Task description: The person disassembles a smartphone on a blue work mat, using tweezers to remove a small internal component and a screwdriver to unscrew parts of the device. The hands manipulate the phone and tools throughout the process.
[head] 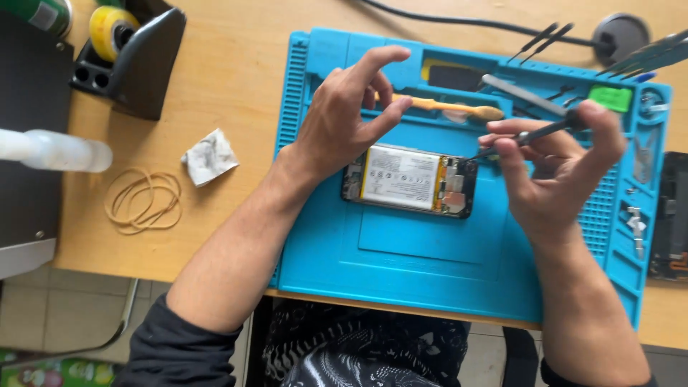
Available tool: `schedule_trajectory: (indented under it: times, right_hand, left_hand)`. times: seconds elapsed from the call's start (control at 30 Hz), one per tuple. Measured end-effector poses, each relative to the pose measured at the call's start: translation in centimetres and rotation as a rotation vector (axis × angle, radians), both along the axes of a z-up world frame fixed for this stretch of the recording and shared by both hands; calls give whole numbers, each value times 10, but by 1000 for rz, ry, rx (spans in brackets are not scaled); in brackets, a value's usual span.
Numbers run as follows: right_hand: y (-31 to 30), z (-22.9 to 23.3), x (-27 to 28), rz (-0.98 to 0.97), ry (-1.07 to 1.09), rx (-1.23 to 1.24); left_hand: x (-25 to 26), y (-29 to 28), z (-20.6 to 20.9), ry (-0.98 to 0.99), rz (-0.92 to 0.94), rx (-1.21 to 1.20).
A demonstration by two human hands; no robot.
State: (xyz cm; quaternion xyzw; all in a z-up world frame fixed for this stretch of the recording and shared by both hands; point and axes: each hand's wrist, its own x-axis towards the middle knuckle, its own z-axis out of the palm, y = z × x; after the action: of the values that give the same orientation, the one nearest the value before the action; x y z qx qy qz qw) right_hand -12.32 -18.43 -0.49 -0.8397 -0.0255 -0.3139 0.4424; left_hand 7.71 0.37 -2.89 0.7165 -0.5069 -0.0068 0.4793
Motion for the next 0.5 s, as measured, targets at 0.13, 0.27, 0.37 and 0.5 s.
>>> schedule_trajectory:
  times: [0.13, 0.27, 0.37, 0.5]
  right_hand:
    - [0, 9, 0, -12, 28, -28]
    - [-1, 4, -8, -17, 112, -13]
    - [-4, 5, -3, -17, 80, -39]
    - [0, 11, 1, -27, 57, -81]
  left_hand:
    - [5, -1, 1, 21, 54, -45]
    - [5, 0, -12, 41, 139, -120]
    - [9, -2, -8, 43, 173, -142]
    - [8, -3, -10, 76, 196, -121]
